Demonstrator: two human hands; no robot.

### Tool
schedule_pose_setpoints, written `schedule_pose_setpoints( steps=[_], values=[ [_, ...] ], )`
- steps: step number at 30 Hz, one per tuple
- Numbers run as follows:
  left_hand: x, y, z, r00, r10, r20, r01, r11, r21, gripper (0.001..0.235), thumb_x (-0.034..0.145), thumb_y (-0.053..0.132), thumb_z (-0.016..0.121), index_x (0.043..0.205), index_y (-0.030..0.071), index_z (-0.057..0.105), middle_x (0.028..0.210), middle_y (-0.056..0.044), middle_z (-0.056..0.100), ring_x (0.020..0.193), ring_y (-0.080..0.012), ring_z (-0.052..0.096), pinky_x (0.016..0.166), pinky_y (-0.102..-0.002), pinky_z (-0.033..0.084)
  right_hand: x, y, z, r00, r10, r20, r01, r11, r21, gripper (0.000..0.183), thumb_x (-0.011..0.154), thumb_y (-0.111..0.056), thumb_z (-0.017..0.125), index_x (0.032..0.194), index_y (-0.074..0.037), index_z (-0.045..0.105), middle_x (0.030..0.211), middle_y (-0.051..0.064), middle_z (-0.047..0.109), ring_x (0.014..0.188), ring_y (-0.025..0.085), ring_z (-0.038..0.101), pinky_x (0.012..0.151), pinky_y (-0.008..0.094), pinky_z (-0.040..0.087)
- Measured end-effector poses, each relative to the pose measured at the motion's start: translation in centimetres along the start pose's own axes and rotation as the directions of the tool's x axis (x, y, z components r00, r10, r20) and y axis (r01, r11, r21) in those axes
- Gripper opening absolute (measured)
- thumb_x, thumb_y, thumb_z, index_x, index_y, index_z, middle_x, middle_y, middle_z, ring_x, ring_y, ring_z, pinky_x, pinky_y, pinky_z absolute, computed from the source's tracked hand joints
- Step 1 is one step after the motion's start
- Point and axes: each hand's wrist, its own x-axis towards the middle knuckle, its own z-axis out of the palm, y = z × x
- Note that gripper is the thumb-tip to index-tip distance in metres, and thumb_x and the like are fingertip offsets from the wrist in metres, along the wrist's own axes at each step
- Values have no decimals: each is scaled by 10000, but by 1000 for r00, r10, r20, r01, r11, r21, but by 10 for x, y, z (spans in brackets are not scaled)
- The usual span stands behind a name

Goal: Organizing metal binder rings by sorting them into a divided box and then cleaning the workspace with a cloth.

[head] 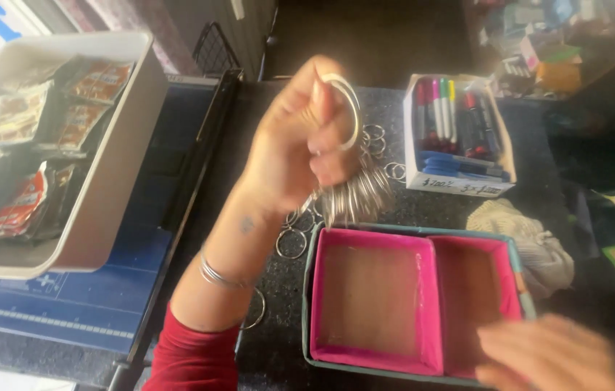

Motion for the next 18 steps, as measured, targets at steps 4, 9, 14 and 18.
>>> schedule_pose_setpoints(
  steps=[4, 9, 14, 18],
  values=[
    [0, -67, 39, 998, 47, -33, -55, 949, -311, 127, 1263, 284, 603, 1189, 184, 626, 790, 62, 373, 588, -57, 231, 487, -235, 205, 97, -16, -14, 988, 121, 96, -146, 937, 316, 615, 870, -340, 927, 1454, -181, 814, 1455, -11, 896, 1307, 135, 877, 1190, 346, 646],
    [-5, -103, 46, 957, 139, -255, -181, 972, -152, 197, 1263, 277, 612, 1203, 101, 547, 991, -65, 542, 628, -173, 523, 544, -335, 491, 147, -24, 18, 978, 188, 86, -179, 559, 810, 893, 893, -203, 962, 1654, 2, 543, 1485, 146, 813, 1432, 240, 795, 1280, 380, 623],
    [-10, -78, 49, 966, 95, -240, 2, 926, 377, 263, 1248, 381, 635, 1229, 121, 599, 1165, -139, 733, 1079, -258, 770, 985, -407, 630, 140, 27, 45, 909, 406, 95, -316, 522, 792, 472, 988, -289, 844, 1403, -70, 799, 1255, 60, 894, 1145, 205, 856, 1058, 370, 669],
    [-18, -88, 46, 965, -56, -256, 214, 730, 649, 257, 1234, 304, 605, 1390, 113, 535, 1469, -58, 565, 1103, -148, 656, 950, -339, 595, 147, 32, 53, 892, 438, 108, -140, 41, 989, 682, 1068, -302, 765, 1632, 36, 587, 1556, 302, 737, 1249, 444, 826, 790, 525, 762]
  ],
)
